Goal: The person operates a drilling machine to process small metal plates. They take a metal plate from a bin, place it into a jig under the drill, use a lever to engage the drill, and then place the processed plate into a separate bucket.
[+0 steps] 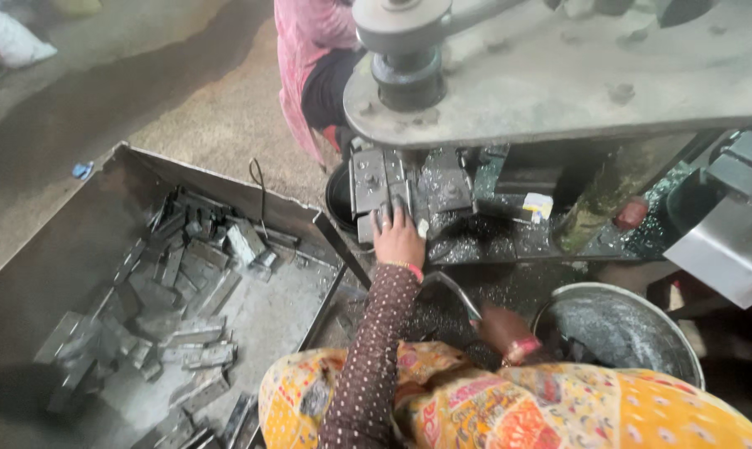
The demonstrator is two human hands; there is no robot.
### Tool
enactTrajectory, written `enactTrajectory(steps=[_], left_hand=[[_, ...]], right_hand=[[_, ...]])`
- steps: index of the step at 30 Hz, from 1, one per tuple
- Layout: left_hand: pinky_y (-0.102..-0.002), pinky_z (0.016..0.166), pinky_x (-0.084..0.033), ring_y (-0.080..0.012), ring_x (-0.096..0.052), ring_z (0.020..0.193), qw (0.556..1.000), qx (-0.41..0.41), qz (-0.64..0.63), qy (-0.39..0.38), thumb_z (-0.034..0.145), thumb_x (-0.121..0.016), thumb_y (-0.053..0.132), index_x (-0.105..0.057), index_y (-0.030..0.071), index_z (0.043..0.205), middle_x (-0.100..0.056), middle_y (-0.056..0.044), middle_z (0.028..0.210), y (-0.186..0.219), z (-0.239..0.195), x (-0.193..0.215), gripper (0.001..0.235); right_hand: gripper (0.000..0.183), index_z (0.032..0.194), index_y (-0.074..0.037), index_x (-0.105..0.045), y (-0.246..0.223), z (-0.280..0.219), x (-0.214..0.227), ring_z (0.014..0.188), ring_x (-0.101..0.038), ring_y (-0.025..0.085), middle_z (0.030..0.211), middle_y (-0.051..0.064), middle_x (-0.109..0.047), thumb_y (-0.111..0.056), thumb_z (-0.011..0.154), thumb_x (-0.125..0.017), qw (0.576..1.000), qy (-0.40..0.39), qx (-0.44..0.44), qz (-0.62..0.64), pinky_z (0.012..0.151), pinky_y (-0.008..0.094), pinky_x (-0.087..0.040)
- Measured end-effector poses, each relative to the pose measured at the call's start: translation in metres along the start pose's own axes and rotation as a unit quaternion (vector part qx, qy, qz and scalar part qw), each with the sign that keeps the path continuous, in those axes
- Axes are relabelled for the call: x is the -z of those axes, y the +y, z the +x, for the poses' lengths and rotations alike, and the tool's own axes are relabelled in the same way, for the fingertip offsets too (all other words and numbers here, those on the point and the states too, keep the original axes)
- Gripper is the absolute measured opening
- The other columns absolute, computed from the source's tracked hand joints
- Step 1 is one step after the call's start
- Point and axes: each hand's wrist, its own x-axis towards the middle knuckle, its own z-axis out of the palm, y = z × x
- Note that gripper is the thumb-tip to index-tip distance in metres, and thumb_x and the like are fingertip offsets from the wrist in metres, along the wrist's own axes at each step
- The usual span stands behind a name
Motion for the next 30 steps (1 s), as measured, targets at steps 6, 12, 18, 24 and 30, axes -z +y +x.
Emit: enactTrajectory(steps=[6,12,18,24,30], left_hand=[[-0.056,0.126,-0.014,-0.0311,-0.042,0.147,1.0,0.004,-0.024,0.01,0.103,-0.049,0.034,-0.059,0.002,0.138,-0.049,-0.013,0.154,0.002,-0.015,-0.003,0.049],[-0.06,0.122,-0.009,-0.0312,-0.037,0.146,0.997,0.003,0.076,-0.031,0.1,-0.041,0.023,-0.057,0.004,0.138,-0.043,-0.016,0.157,0.005,0.005,-0.015,0.047],[-0.058,0.124,-0.01,-0.0307,-0.041,0.145,0.998,0.012,0.044,-0.034,0.098,-0.043,0.022,-0.063,0.004,0.134,-0.046,-0.014,0.155,0.001,0.021,-0.011,0.044],[-0.057,0.127,-0.014,-0.0321,-0.043,0.144,1.0,-0.003,-0.005,-0.02,0.1,-0.048,0.023,-0.068,0.004,0.131,-0.051,-0.014,0.151,-0.004,-0.001,-0.004,0.041],[-0.053,0.124,-0.013,-0.0307,-0.036,0.148,0.999,-0.002,0.039,-0.013,0.097,-0.047,0.024,-0.066,0.007,0.13,-0.041,-0.014,0.159,-0.002,0.025,-0.021,0.042]], right_hand=[[0.041,0.11,-0.006,-0.06,-0.003,-0.002,0.014,0.087,-0.073,0.043,0.089,0.023,-0.074,-0.042,0.093,-0.068,1.0,-0.005,0.012,-0.005,0.077,0.054,-0.055],[0.051,0.113,-0.006,-0.064,-0.035,0.027,0.076,0.09,-0.074,0.039,0.097,0.019,-0.074,-0.05,0.088,-0.072,0.996,-0.036,0.022,-0.081,0.08,0.049,-0.059],[0.046,0.11,-0.006,-0.063,0.017,0.009,-0.01,0.089,-0.073,0.041,0.093,0.022,-0.074,-0.045,0.088,-0.072,0.999,0.033,0.026,0.015,0.081,0.05,-0.057],[0.05,0.115,-0.006,-0.06,0.009,0.003,0.0,0.091,-0.074,0.038,0.096,0.02,-0.074,-0.049,0.09,-0.071,0.999,-0.05,-0.017,-0.014,0.08,0.049,-0.058],[0.058,0.113,-0.006,-0.067,-0.036,0.025,0.079,0.092,-0.074,0.037,0.099,0.018,-0.074,-0.058,0.087,-0.072,0.995,-0.056,0.005,-0.084,0.082,0.047,-0.058]])
